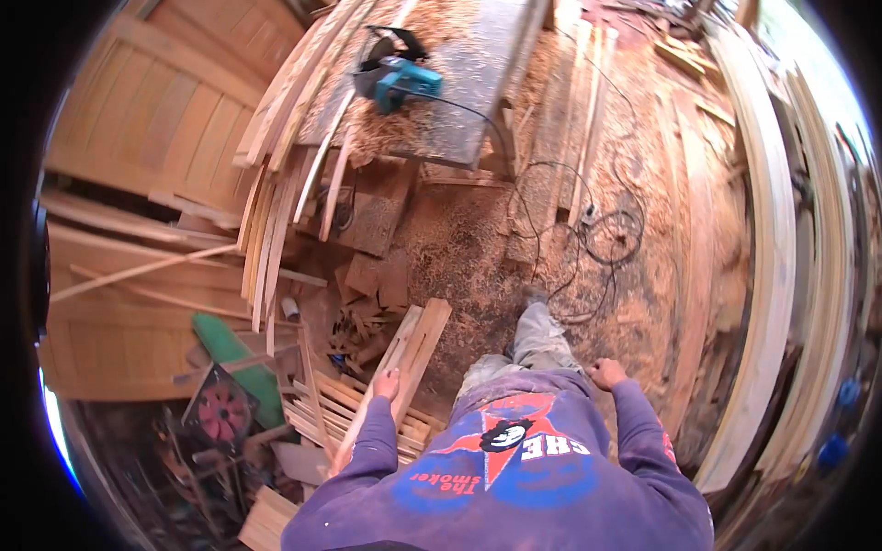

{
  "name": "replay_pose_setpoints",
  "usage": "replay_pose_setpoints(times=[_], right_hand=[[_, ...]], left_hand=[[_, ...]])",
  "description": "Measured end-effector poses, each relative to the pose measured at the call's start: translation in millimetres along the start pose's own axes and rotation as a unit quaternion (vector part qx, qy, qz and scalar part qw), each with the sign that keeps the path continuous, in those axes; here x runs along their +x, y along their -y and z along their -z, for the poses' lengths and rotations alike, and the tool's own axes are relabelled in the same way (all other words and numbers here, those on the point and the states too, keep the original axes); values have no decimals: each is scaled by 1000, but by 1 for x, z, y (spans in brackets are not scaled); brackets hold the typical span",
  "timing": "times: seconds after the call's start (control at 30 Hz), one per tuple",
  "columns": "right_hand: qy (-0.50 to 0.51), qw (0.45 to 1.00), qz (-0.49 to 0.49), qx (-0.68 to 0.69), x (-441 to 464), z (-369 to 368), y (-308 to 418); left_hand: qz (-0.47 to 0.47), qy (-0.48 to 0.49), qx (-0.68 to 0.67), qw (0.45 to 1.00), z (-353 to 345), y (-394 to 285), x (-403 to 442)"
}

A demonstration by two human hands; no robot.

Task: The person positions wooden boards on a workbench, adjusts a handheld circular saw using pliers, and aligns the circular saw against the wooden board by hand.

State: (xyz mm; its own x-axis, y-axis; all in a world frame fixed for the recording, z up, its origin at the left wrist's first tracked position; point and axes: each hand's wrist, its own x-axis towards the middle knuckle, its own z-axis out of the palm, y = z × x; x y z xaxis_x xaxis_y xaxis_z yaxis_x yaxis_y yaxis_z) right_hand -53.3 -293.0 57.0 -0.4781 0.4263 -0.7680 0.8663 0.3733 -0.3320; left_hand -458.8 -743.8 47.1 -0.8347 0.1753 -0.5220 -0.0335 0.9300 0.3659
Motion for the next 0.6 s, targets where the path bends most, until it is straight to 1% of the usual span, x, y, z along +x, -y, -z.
replay_pose_setpoints(times=[0.03,0.1,0.13,0.17,0.23,0.27,0.3,0.33,0.37,0.4,0.43,0.47,0.5,0.53,0.57,0.6], right_hand=[[25,999,18,-44,7,19,13],[15,996,26,-79,44,43,33],[2,995,24,-99,61,56,42],[-49,992,70,-91,73,73,62],[-64,989,98,-94,107,107,105],[-61,982,145,-108,114,134,140],[-56,973,191,-120,119,161,176],[-69,947,280,-140,135,181,199],[-76,934,313,-154,140,209,236],[-90,925,335,-154,125,246,289],[-130,904,360,-189,135,269,328],[-88,914,328,-223,129,301,386],[-196,845,422,-262,135,315,422],[-234,804,473,-273,134,334,464],[-308,707,552,-318,157,344,497],[-330,666,568,-354,162,356,536]], left_hand=[[5,18,-25,1000,-24,25,10],[38,72,-25,996,-41,-4,-14],[21,78,-27,996,-63,0,-18],[2,122,-30,992,-70,-12,-28],[-28,194,-5,981,-90,-26,-38],[-12,224,-12,974,-105,-20,-36],[-19,269,-2,963,-108,-22,-32],[-28,312,9,950,-110,-27,-25],[-33,309,-1,950,-116,-32,-17],[-34,273,18,961,-120,-37,-4],[-34,237,39,970,-119,-43,13],[-36,237,37,970,-110,-52,29],[-9,210,15,978,-98,-64,42],[19,183,-10,983,-88,-76,53],[18,152,-62,986,-78,-87,65],[15,151,-69,986,-70,-98,74]])
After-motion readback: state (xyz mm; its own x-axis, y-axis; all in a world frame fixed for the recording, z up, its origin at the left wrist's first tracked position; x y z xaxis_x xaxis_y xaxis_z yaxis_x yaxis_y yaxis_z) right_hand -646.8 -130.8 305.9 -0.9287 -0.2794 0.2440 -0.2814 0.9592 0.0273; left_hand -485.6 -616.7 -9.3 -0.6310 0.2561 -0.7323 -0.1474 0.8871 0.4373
